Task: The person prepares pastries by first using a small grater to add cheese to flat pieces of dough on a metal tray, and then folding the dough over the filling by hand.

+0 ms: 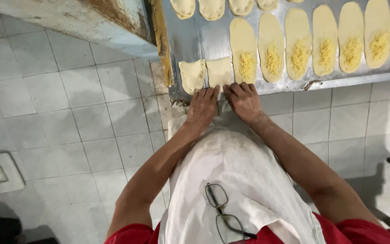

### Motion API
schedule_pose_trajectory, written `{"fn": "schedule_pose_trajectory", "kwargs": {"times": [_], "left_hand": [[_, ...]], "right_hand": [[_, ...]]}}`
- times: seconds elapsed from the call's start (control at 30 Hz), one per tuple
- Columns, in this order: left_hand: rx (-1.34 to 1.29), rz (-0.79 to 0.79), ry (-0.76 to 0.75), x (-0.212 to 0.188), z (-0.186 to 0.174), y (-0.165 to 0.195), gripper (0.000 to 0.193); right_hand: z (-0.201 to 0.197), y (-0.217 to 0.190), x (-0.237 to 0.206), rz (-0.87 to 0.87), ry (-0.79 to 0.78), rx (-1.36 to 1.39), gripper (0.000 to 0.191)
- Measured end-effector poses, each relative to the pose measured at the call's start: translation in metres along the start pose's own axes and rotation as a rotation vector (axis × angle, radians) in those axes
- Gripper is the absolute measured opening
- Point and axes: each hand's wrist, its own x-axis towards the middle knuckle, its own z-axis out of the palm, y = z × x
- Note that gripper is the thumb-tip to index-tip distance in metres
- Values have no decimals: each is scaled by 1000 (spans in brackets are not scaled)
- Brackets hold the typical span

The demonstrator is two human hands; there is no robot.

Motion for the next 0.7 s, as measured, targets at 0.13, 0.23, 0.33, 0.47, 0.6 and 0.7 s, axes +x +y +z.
{"fn": "schedule_pose_trajectory", "kwargs": {"times": [0.13, 0.23, 0.33, 0.47, 0.6, 0.7], "left_hand": [[-101, -30, 164, 2, -8, -5, 57], [73, -63, 118, 11, -3, -13, 58], [45, -44, 100, 16, 2, -16, 51], [133, -15, 131, 23, -3, -20, 53], [40, 2, 181, 35, -15, -29, 51], [83, -23, 120, 44, -20, -34, 53]], "right_hand": [[-7, 7, 8, 14, 35, 58, 29], [-9, 11, 14, 11, 39, 8, 31], [-7, 18, 18, 3, 18, -25, 28], [-2, 27, 26, 3, 25, -56, 25], [1, 35, 36, 17, 8, -71, 23], [-1, 38, 40, 14, 75, -23, 21]]}}
